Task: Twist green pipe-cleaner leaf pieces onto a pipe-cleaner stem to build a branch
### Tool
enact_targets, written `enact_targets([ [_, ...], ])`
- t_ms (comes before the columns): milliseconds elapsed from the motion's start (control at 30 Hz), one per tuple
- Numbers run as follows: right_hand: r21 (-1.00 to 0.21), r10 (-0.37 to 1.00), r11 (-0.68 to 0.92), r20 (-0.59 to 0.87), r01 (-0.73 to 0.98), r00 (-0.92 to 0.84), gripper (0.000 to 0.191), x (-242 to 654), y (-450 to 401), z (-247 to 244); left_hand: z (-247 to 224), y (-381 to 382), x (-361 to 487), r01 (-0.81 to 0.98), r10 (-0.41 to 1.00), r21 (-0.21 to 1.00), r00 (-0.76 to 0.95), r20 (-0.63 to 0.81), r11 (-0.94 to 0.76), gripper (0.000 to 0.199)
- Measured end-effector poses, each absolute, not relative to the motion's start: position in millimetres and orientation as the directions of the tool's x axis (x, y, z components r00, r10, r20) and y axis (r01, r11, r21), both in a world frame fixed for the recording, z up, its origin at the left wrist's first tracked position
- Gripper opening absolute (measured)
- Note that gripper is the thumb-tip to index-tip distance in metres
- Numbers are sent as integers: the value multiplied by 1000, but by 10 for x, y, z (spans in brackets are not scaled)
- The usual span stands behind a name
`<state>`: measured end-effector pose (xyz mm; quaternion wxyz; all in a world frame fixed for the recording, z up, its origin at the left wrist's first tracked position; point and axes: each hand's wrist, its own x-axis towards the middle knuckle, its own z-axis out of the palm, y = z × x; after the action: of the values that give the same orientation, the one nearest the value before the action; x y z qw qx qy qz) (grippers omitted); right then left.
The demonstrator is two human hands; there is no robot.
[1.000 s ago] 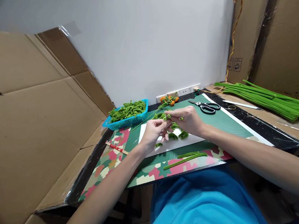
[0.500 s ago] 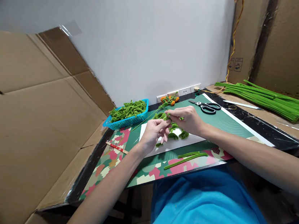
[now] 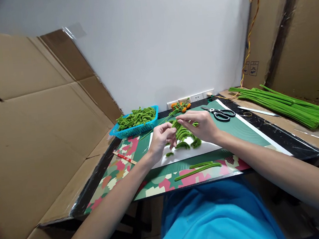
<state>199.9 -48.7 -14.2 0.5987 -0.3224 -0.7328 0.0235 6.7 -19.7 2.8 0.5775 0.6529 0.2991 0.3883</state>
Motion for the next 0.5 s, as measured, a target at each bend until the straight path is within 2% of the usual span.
enact_targets([
  [167, -300, 457, 787, 870, 539, -184, 27, 2006, -472, -184, 29, -207, 102, -59, 813, 979, 549, 193, -193, 49],
  [500, -124, 326, 767, 920, 629, -217, 20, 1968, -417, -258, -36, -191, 117, -106, 803, 962, 533, 268, -250, 43],
])
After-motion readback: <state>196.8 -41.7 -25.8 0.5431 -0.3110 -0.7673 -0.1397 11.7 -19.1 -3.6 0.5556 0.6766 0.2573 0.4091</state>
